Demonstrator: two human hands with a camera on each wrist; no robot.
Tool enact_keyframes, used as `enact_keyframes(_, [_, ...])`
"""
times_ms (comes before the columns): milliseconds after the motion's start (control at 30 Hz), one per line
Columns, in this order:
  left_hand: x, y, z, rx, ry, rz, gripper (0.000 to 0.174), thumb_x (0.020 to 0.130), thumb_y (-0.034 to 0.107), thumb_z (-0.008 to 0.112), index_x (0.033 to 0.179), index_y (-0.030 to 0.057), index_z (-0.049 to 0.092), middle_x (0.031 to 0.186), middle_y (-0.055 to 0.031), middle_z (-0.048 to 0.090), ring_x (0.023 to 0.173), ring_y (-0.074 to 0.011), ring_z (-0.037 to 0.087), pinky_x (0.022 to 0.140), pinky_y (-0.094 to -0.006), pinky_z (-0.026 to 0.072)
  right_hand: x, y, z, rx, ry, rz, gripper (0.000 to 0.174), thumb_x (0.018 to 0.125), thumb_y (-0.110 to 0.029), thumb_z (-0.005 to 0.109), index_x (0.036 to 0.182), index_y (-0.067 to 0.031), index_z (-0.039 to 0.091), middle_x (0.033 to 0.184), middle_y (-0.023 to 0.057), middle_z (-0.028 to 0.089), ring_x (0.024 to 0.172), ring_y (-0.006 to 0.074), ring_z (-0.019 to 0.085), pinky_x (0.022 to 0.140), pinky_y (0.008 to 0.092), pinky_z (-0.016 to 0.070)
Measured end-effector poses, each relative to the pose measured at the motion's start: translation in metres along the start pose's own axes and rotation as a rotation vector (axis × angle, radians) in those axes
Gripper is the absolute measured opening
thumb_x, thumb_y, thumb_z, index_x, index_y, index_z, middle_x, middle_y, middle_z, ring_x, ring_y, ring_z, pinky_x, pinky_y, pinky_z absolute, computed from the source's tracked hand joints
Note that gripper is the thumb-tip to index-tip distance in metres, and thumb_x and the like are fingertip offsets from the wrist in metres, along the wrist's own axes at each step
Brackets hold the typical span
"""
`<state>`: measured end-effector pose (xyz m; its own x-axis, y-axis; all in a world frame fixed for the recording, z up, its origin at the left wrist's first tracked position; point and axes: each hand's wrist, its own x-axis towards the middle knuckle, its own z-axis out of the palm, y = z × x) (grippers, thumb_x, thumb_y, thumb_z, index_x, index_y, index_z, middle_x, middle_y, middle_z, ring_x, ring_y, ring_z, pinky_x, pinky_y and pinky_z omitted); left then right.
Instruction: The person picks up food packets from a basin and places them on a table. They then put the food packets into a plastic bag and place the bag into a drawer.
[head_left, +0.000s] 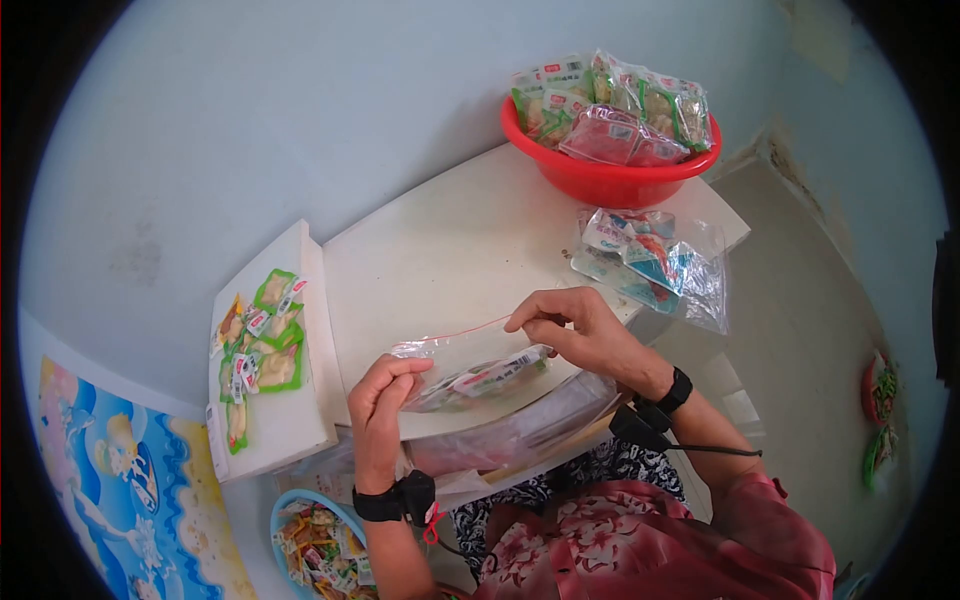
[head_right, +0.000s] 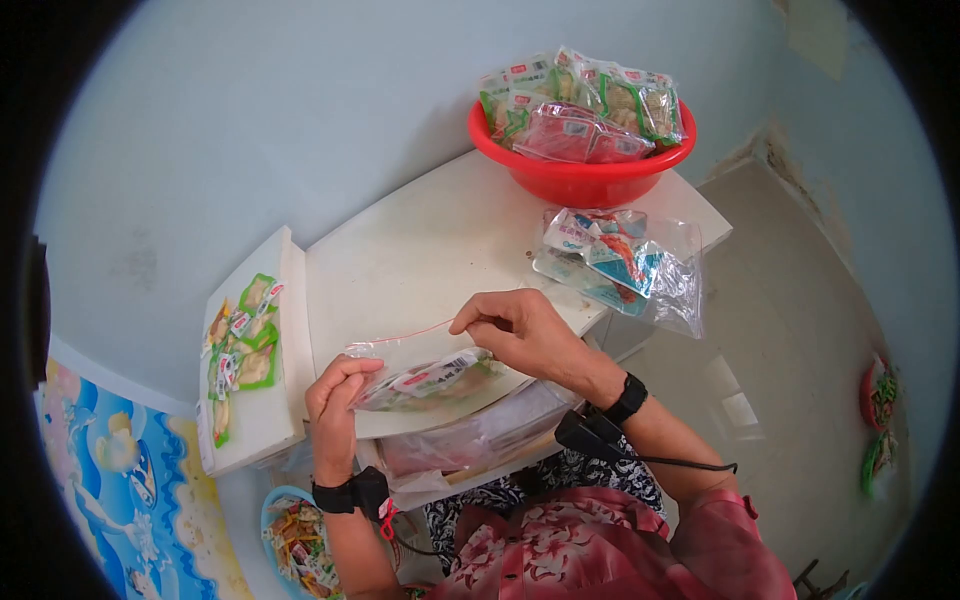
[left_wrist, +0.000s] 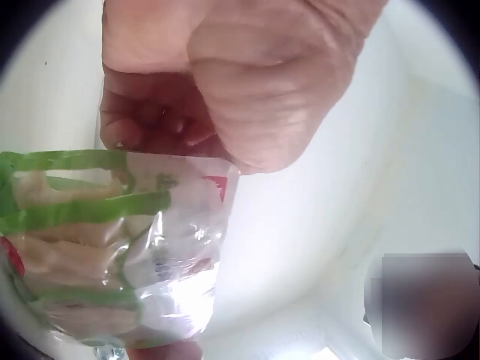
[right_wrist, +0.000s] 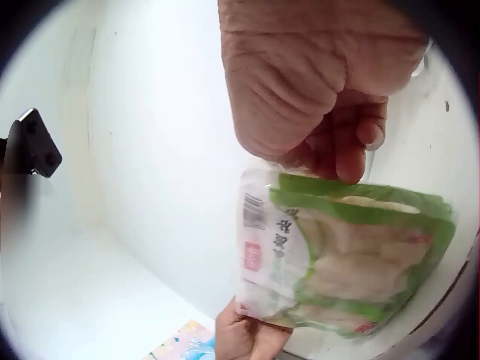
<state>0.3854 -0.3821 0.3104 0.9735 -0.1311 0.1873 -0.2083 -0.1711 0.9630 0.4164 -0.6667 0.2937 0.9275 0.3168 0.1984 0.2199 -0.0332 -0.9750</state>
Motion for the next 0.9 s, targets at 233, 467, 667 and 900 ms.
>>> enact_keyframes(233, [-0.008,-0.007,0.005,0.086,-0.072,0.186,0.039,0.082,0.017,0.079,0.115,-0.0022,0.070,0.113,-0.0084,0.057,0.106,-0.0199,0.057,0.097,-0.0314,0.0442,-0.013,-0.002,-0.011,-0.083,0.010,-0.103,0.027,0.097,-0.019,0.064,0.112,0.0009,0.074,0.092,0.0096,0.072,0.078,0.0157,0.065,0.071,0.0291,0.0523])
enact_keyframes(467, [-0.013,-0.031,0.005,0.356,-0.016,0.301,0.052,0.073,0.010,0.088,0.119,-0.0023,0.066,0.133,-0.0127,0.055,0.119,-0.0251,0.056,0.103,-0.0369,0.0473,-0.029,-0.010,-0.002,-0.431,0.029,-0.281,0.037,0.090,-0.025,0.078,0.119,-0.0020,0.072,0.099,0.0134,0.072,0.081,0.0272,0.069,0.067,0.0343,0.0556])
enact_keyframes(667, [-0.013,-0.018,0.024,0.281,-0.017,0.257,0.045,0.074,0.007,0.086,0.115,-0.0041,0.071,0.137,-0.0192,0.062,0.118,-0.0289,0.062,0.100,-0.0392,0.0504,-0.023,0.011,-0.005,-0.563,0.149,-0.471,0.028,0.086,-0.020,0.080,0.110,-0.0055,0.075,0.110,0.0115,0.073,0.095,0.0298,0.067,0.082,0.0393,0.0555])
enact_keyframes(900, [-0.026,-0.042,0.020,0.101,0.035,0.004,0.036,0.087,0.008,0.077,0.118,-0.0088,0.069,0.104,-0.0147,0.075,0.094,-0.0193,0.070,0.087,-0.0306,0.0543,-0.025,0.021,-0.004,-0.411,0.087,-0.385,0.025,0.087,-0.007,0.077,0.113,-0.0047,0.074,0.109,0.0107,0.074,0.095,0.0282,0.068,0.082,0.0385,0.0561])
